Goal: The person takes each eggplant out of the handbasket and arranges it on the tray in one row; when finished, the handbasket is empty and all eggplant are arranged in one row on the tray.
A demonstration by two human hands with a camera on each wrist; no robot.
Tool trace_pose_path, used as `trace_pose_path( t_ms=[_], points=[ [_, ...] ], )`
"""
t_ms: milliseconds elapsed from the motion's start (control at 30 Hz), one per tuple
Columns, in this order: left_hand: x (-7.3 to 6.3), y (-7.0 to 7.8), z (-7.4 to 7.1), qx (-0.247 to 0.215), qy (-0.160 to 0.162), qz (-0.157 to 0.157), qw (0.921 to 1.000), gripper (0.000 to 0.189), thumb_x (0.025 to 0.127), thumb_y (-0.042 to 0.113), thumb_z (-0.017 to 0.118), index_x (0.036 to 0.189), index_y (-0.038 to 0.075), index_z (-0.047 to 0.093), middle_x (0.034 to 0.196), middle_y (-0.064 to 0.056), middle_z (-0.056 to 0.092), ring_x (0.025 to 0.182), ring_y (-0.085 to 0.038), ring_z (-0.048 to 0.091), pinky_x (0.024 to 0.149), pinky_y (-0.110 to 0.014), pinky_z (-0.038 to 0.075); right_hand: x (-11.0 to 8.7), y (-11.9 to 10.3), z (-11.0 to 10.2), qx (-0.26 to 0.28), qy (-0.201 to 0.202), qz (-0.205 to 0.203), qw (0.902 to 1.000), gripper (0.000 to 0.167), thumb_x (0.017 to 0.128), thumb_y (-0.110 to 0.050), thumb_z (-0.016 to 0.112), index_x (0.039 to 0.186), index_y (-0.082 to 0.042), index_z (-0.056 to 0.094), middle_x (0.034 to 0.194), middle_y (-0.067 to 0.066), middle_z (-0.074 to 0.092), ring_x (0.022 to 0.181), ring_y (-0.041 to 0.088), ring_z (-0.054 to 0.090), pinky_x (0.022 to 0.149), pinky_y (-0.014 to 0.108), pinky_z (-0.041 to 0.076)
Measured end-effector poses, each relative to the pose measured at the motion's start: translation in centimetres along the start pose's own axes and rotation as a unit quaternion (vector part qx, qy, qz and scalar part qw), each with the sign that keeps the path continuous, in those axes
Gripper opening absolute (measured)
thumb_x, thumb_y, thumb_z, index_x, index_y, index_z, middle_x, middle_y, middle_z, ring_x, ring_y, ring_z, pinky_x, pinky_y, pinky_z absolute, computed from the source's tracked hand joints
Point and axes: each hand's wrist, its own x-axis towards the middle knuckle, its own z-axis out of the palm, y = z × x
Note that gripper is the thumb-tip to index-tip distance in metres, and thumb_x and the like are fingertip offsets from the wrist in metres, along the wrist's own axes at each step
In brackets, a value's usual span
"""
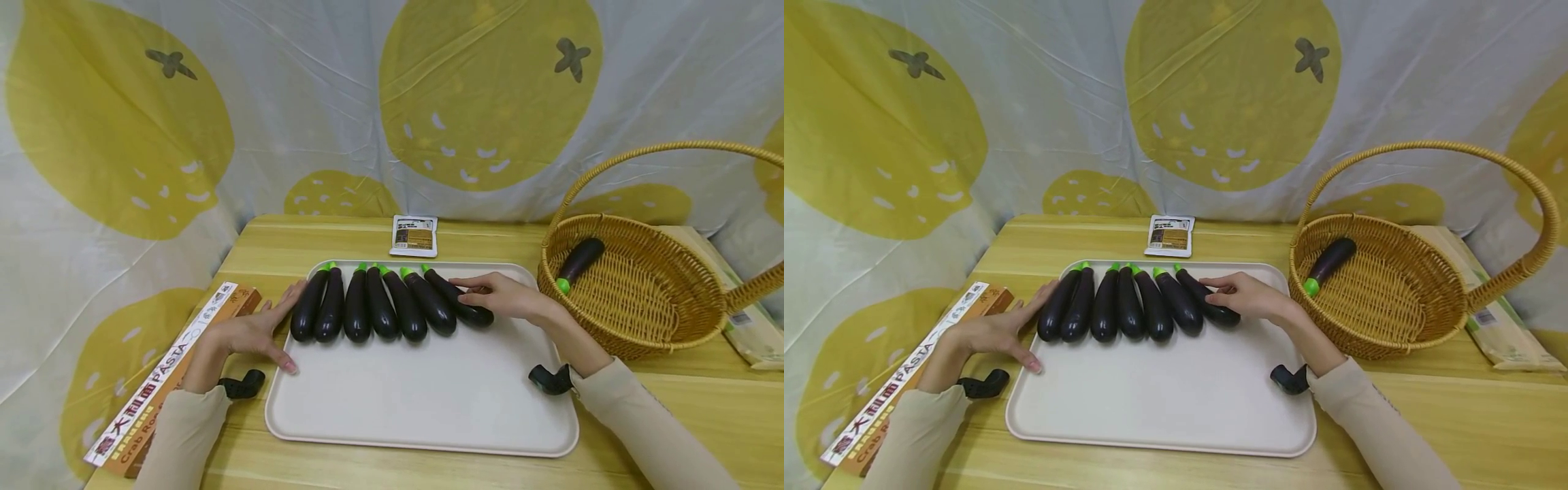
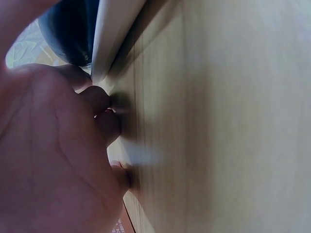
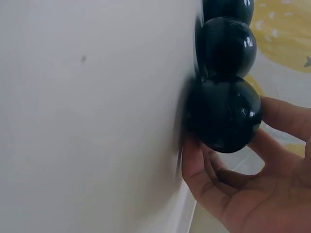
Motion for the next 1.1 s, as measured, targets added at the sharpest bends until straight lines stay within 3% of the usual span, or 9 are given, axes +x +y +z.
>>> trace_pose_path(
  t_ms=[67, 233, 367, 700, 867, 1000, 1100],
  points=[
    [0.01, -0.01, 0.00, 0.000, 0.000, -0.001, 1.0000, 0.152, 0.067, 0.032, 0.097, 0.165, 0.012, -0.017, 0.169, -0.026, -0.024, 0.157, -0.047, -0.022, 0.120, -0.074, -0.016, -0.03, -0.02, -0.08, 0.004, -0.003, -0.004, 1.0000, 0.052, 0.104, -0.030, 0.062, 0.153, -0.015, 0.052, 0.074, -0.004, 0.037, 0.073, 0.016, 0.037, 0.070, 0.030, 0.034],
    [0.01, 0.07, 0.04, -0.003, -0.001, 0.003, 1.0000, 0.151, 0.067, 0.031, 0.097, 0.165, 0.013, -0.017, 0.169, -0.026, -0.024, 0.157, -0.047, -0.022, 0.120, -0.074, -0.016, 0.00, 0.06, -0.23, 0.012, -0.004, 0.002, 0.9999, 0.053, 0.103, -0.030, 0.063, 0.153, -0.014, 0.053, 0.075, -0.003, 0.039, 0.071, 0.016, 0.034, 0.066, 0.029, 0.031],
    [0.03, 0.15, 0.09, -0.003, -0.002, 0.005, 1.0000, 0.151, 0.067, 0.031, 0.097, 0.165, 0.013, -0.017, 0.168, -0.027, -0.025, 0.156, -0.048, -0.022, 0.119, -0.074, -0.017, 0.09, 0.31, -0.36, 0.011, -0.002, 0.005, 0.9999, 0.053, 0.104, -0.031, 0.062, 0.153, -0.015, 0.052, 0.087, 0.000, 0.054, 0.076, 0.017, 0.039, 0.072, 0.031, 0.035],
    [0.10, 0.26, -0.01, 0.003, 0.000, 0.004, 1.0000, 0.151, 0.067, 0.032, 0.097, 0.165, 0.011, -0.017, 0.169, -0.026, -0.023, 0.157, -0.047, -0.020, 0.120, -0.074, -0.015, 0.00, 0.45, -0.51, -0.005, 0.021, -0.009, 0.9997, 0.053, 0.103, -0.028, 0.064, 0.152, -0.012, 0.053, 0.107, 0.008, 0.070, 0.081, 0.017, 0.047, 0.069, 0.027, 0.037],
    [0.00, 0.31, 0.04, -0.001, -0.001, 0.007, 1.0000, 0.151, 0.067, 0.031, 0.097, 0.165, 0.012, -0.017, 0.169, -0.027, -0.024, 0.156, -0.048, -0.021, 0.119, -0.075, -0.015, -0.17, 0.65, -0.60, -0.021, 0.031, -0.020, 0.9991, 0.055, 0.103, -0.029, 0.065, 0.153, -0.011, 0.052, 0.125, 0.016, 0.073, 0.095, 0.018, 0.061, 0.076, 0.028, 0.045],
    [-0.10, 0.41, 0.02, -0.006, -0.003, 0.009, 0.9999, 0.151, 0.068, 0.029, 0.097, 0.165, 0.013, -0.017, 0.169, -0.026, -0.023, 0.156, -0.048, -0.021, 0.119, -0.075, -0.016, -0.42, 0.77, -0.55, -0.020, 0.033, -0.025, 0.9989, 0.056, 0.102, -0.029, 0.066, 0.153, -0.010, 0.052, 0.128, 0.017, 0.071, 0.107, 0.020, 0.066, 0.083, 0.028, 0.050],
    [-0.15, 0.51, -0.01, -0.008, -0.003, 0.011, 0.9999, 0.151, 0.067, 0.028, 0.097, 0.165, 0.012, -0.016, 0.169, -0.026, -0.023, 0.156, -0.048, -0.021, 0.119, -0.075, -0.016, -0.52, 0.71, -0.35, -0.019, 0.040, -0.026, 0.9987, 0.055, 0.101, -0.028, 0.068, 0.151, -0.010, 0.054, 0.123, 0.014, 0.074, 0.100, 0.017, 0.065, 0.079, 0.025, 0.049]
  ],
)
